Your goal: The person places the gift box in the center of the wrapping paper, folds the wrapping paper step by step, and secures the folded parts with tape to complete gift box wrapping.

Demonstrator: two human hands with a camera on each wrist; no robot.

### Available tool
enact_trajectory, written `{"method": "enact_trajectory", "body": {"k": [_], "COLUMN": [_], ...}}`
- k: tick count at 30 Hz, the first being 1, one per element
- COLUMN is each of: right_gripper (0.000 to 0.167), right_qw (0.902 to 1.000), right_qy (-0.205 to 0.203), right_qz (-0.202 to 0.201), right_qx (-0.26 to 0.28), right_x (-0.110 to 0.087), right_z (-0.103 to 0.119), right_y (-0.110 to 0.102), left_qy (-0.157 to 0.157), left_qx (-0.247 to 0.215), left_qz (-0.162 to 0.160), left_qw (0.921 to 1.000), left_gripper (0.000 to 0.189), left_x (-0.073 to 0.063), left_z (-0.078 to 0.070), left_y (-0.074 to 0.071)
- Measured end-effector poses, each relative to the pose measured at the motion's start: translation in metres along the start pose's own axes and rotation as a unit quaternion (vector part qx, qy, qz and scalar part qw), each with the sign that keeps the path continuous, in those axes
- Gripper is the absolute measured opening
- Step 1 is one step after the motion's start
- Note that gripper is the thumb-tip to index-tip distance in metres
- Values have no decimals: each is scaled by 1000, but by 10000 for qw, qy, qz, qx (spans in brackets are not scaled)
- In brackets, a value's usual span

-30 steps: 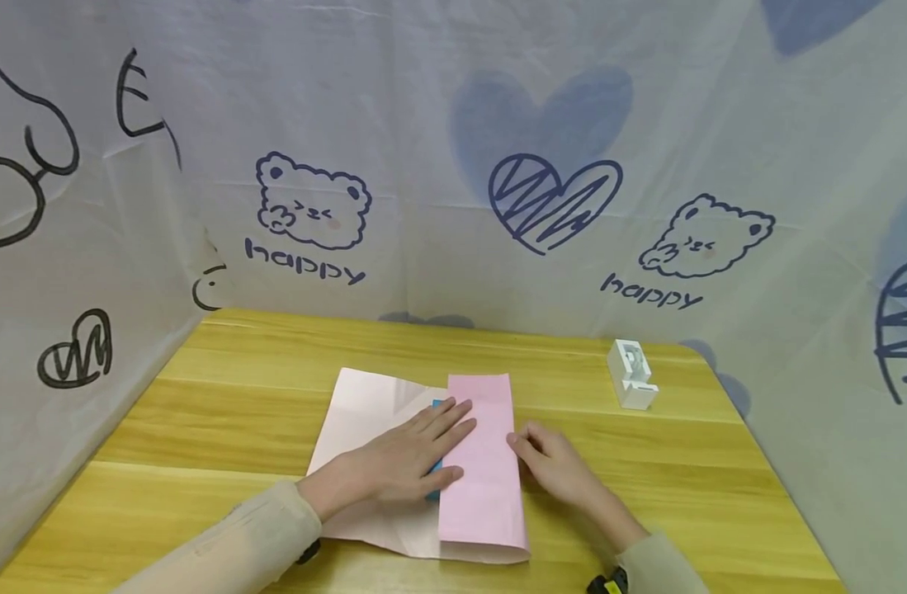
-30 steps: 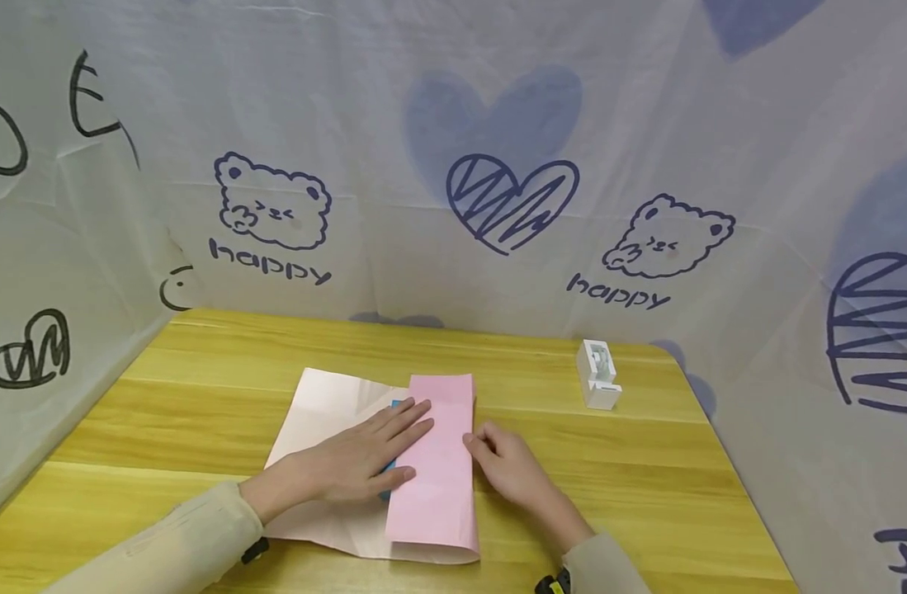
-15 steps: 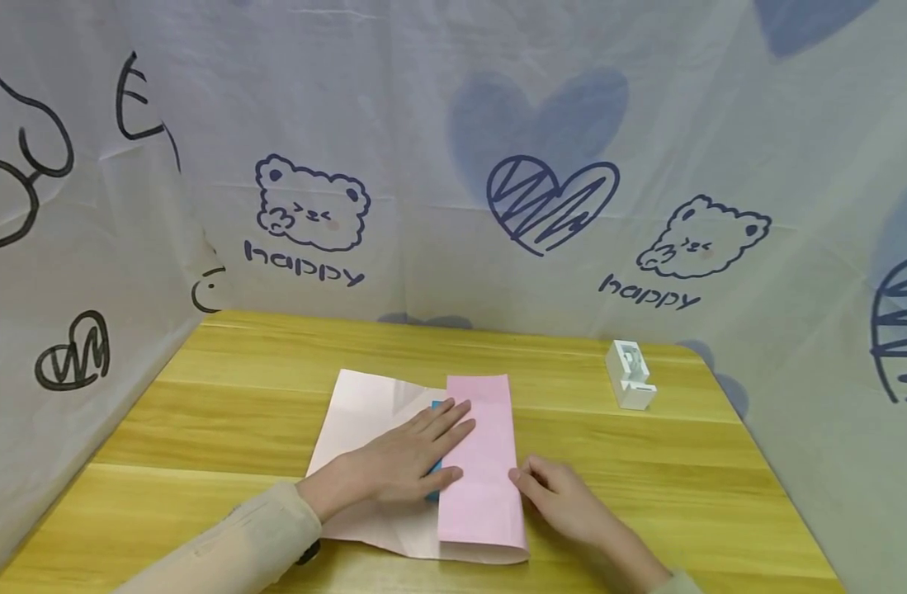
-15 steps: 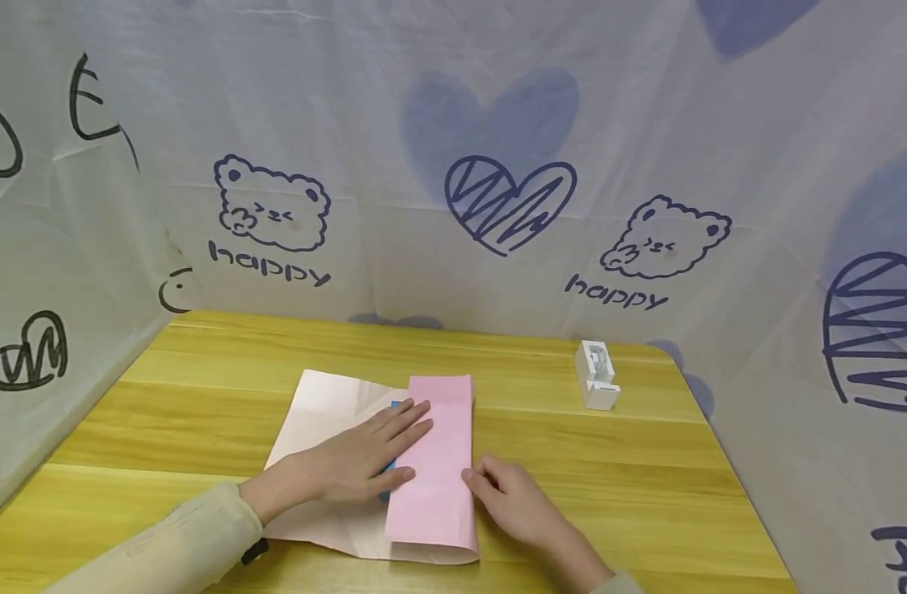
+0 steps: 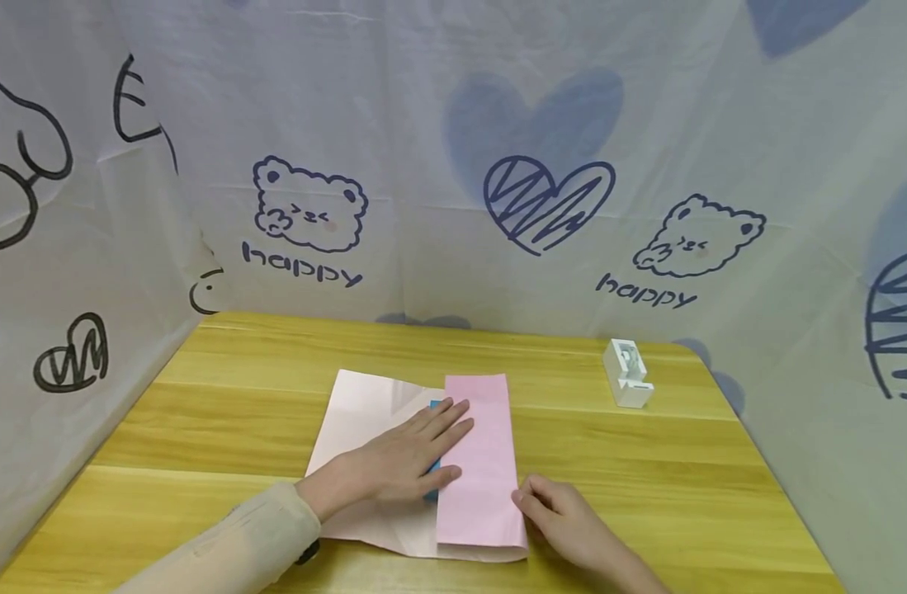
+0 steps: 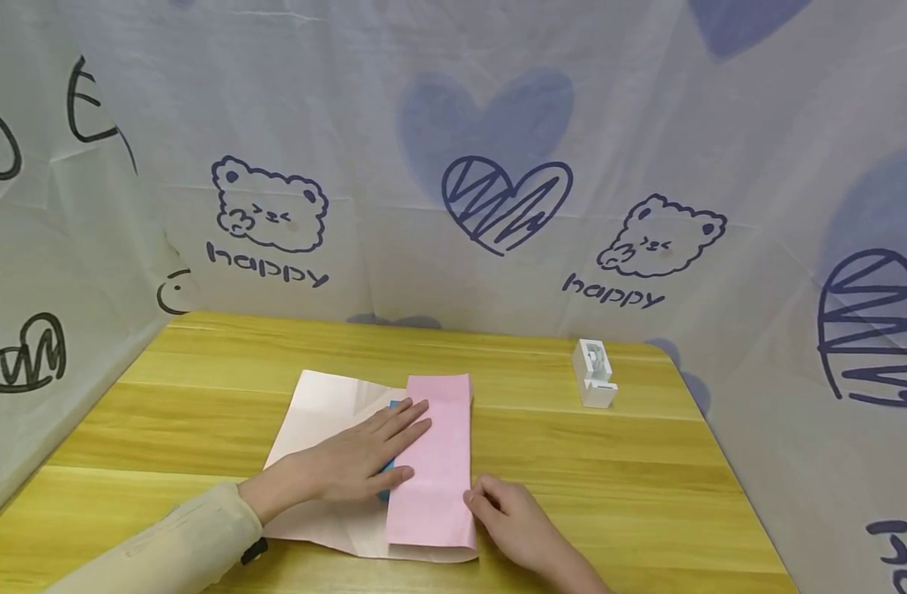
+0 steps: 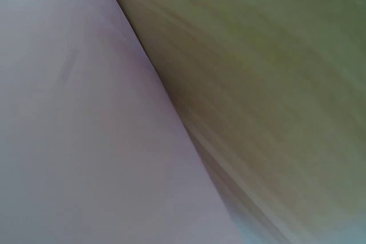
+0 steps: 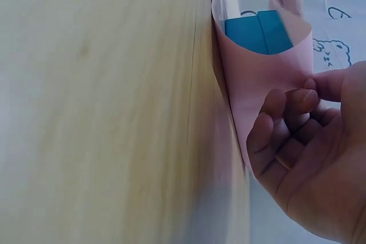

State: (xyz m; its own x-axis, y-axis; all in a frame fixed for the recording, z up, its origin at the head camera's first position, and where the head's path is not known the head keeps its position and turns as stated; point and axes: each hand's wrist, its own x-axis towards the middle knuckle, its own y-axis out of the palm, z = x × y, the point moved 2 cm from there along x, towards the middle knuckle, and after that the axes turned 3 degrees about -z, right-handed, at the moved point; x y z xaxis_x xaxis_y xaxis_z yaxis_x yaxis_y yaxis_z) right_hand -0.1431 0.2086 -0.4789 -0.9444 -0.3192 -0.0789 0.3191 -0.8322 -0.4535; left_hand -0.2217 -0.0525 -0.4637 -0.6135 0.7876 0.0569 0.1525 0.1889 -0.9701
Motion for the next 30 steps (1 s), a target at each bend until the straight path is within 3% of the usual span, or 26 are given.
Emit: {"method": "enact_trajectory", "body": {"k": [6, 11, 16, 30], "right_gripper": [35, 45, 46, 44], "right_qw": [9998, 9986, 9972, 9969], "right_qy": [128, 321, 242, -156], "right_qz": [-52, 244, 517, 772], "right_qx": [135, 353, 483, 61], "right_x": [0, -2, -4, -9], "right_z": [-1, -4, -4, -7], "right_y": [0, 0, 1, -2], "left_qy": [-28, -71, -73, 13], "left_qx": [35, 8, -28, -75], "left_qz": [38, 74, 50, -22], "left_qw": [10000, 9999, 10000, 10000], "left_gripper": [71, 72, 72, 71], "left_x": [0, 1, 0, -1], "left_z": [0, 0, -1, 0], "left_y": [0, -1, -1, -1]}}
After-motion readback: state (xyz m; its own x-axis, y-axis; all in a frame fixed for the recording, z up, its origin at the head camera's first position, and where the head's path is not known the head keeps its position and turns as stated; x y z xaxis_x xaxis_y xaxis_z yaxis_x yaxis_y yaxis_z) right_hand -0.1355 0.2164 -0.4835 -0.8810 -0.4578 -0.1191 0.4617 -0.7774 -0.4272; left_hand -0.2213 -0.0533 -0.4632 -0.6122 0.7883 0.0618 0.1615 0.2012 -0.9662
